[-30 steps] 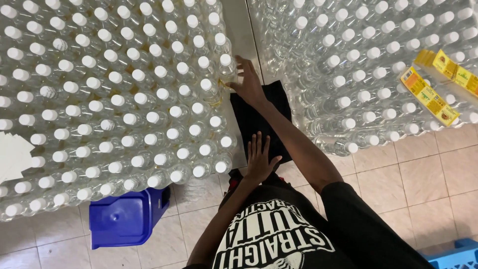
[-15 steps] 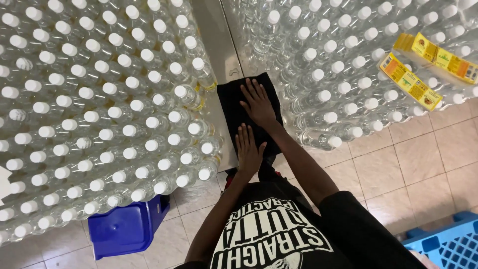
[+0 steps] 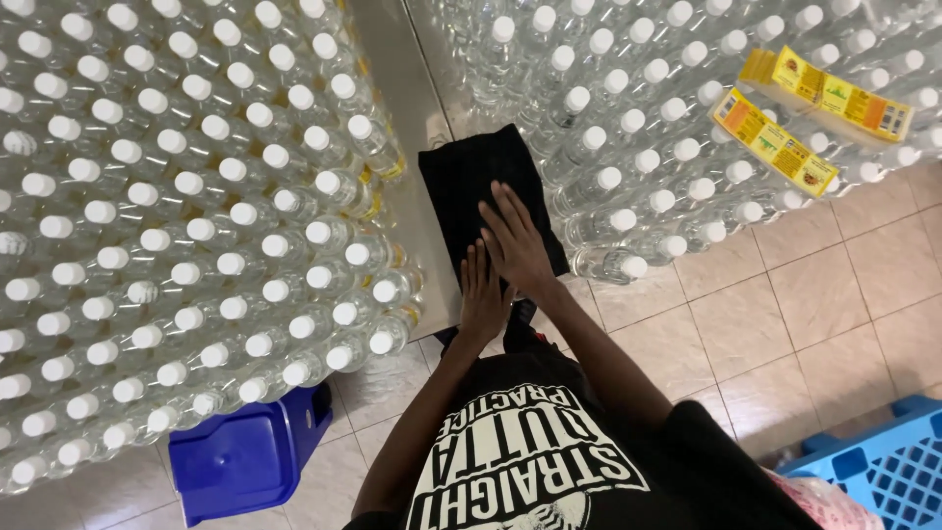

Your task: Manually applying adhesive labels to clear plastic water bottles in a production environment.

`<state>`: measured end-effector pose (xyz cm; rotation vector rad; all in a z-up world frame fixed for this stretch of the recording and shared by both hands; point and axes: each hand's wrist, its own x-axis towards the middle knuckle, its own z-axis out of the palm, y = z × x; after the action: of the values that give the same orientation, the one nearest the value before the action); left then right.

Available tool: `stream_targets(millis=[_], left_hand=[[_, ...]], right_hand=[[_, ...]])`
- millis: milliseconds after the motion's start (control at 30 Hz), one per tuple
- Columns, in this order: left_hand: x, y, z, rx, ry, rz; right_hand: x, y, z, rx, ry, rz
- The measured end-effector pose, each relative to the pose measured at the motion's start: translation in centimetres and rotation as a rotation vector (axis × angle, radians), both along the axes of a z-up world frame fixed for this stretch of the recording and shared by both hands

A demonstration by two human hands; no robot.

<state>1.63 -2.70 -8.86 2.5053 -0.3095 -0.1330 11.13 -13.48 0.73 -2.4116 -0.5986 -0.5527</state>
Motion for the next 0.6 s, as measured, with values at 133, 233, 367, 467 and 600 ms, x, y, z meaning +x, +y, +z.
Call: stream_targets(millis=[133, 233, 367, 467, 600], left_hand=[[-1.6, 0.4, 0.4, -0.043, 0.006, -0.074], [-2.3, 0.5, 0.6, -0.099, 0.030, -0.074], [-1.7, 0.1, -0.5, -0.174, 0.044, -0.057], [-0.8, -0.8, 1.0, -0.209, 0.027, -0.060], [0.0, -1.6, 1.2, -0.257, -0.014, -0.055]], right_hand=[[-6.9, -5.2, 4.6, -0.114, -0.237, -0.246], [-9.8, -9.8, 5.6, -0.210, -0.284, -0.482], [-10.9, -11.6, 7.7, -0.213, -0.124, -0.629], [-11.1, -12.1, 5.9, -0.164, -0.052, -0.617], [-10.3, -11.2, 7.4, -0.165, -0.074, -0.636]])
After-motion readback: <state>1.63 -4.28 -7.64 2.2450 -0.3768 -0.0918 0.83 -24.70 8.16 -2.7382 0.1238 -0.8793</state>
